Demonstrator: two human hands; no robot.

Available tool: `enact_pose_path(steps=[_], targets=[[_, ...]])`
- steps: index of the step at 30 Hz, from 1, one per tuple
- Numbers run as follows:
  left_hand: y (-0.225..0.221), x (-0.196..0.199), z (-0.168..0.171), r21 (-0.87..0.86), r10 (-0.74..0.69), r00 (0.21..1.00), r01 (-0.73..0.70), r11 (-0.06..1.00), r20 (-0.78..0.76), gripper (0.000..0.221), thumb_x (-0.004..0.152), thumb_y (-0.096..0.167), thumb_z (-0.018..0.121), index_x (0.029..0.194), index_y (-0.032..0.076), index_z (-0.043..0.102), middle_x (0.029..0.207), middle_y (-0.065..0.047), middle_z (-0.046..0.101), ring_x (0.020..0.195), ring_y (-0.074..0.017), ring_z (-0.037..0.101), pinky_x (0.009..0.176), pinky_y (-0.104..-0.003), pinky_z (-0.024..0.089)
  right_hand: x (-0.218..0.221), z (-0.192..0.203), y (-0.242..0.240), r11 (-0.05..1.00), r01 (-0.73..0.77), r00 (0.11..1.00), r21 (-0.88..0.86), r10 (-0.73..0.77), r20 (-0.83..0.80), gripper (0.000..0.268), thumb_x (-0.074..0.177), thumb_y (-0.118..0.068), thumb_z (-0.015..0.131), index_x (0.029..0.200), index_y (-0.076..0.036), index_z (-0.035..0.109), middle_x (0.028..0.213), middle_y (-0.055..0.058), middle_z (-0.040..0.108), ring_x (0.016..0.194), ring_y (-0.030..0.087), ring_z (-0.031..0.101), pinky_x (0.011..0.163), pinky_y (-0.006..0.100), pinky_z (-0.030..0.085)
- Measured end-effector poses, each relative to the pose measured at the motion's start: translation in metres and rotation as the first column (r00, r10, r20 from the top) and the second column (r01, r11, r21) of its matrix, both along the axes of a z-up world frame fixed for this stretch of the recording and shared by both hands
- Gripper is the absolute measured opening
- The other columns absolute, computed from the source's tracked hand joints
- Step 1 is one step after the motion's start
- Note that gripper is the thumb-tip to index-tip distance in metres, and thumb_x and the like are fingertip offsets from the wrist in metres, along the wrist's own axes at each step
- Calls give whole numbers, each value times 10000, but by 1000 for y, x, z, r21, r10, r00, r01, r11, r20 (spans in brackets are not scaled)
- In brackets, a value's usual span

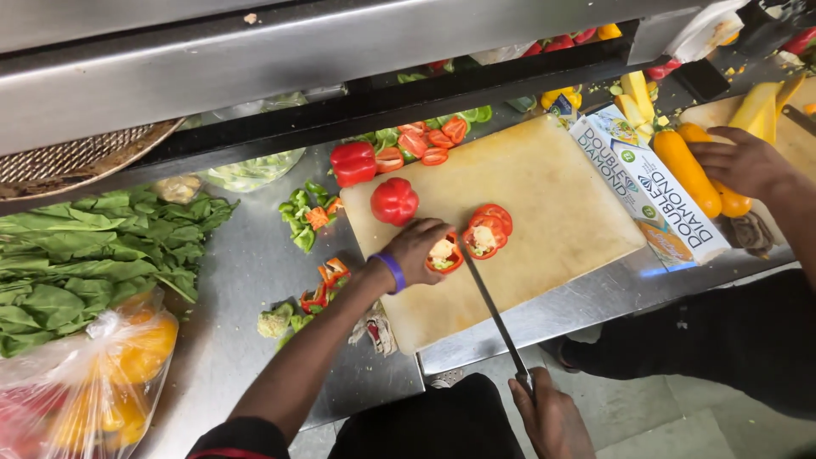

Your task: The person cores red bell peppers at a prep counter, using a knife to cut around the stem, remove the seed core onto the counter, and set the halved pepper pieces aside with the other cut pepper pieces. The person repeats the coring process on pepper after pepper.

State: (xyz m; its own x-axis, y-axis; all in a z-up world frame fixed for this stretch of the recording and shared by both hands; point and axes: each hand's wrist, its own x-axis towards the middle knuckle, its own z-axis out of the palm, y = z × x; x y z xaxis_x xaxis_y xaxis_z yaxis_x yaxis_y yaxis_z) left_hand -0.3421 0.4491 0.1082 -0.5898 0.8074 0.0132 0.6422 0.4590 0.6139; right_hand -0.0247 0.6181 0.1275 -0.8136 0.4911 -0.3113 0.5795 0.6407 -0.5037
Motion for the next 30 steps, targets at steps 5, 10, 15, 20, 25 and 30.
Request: enact_pose_path(steps=[5,10,15,20,25,30], targets=[[0,-13,-8,55,-163,986,165,985,-42,932,645,267,878,1461,61,477,1472,-159,500,1382,-333,453,1164,-403,373,16,-19,3,993,-75,997,87,78,-27,284,899,-319,666,993,-60,599,777,220,752,760,416,756,623,519,589],[-3,-13,-8,60,-172,985,173,983,-17,936,632,245,870,1466,68,483,1466,-152,509,1387,-325,453,1171,-396,369,26,-49,1,989,-57,996,134,47,73,315,905,-340,665,1089,-96,592,773,213,766,788,412,757,697,530,597],[-4,-22,8,108,-205,978,208,972,-38,921,632,246,877,1439,30,488,1406,-187,569,1295,-338,549,1094,-406,449,33,-64,6,988,-89,993,125,78,87,284,908,-345,660,963,-80,572,762,203,768,766,400,765,681,544,594],[12,-46,13,70,-188,920,174,982,344,697,751,299,776,1357,35,556,1260,-147,692,1169,-273,679,991,-368,541,9,-33,-5,994,-45,999,100,47,-12,282,915,-335,660,962,-74,566,702,238,736,720,425,750,609,536,581],[26,-49,12,-81,-156,909,202,976,386,534,906,415,594,1310,67,610,1223,-163,725,1124,-273,703,960,-375,544,-23,19,-26,990,-8,988,137,29,-151,272,924,-281,665,947,-38,543,699,253,718,690,474,702,557,558,549],[26,-32,40,-47,-62,992,67,997,107,670,794,522,761,1153,-23,607,1154,-267,663,1087,-401,645,924,-459,515,-38,31,-25,992,-96,950,79,115,-290,260,949,-206,650,953,9,504,645,218,687,591,425,678,477,506,501]])
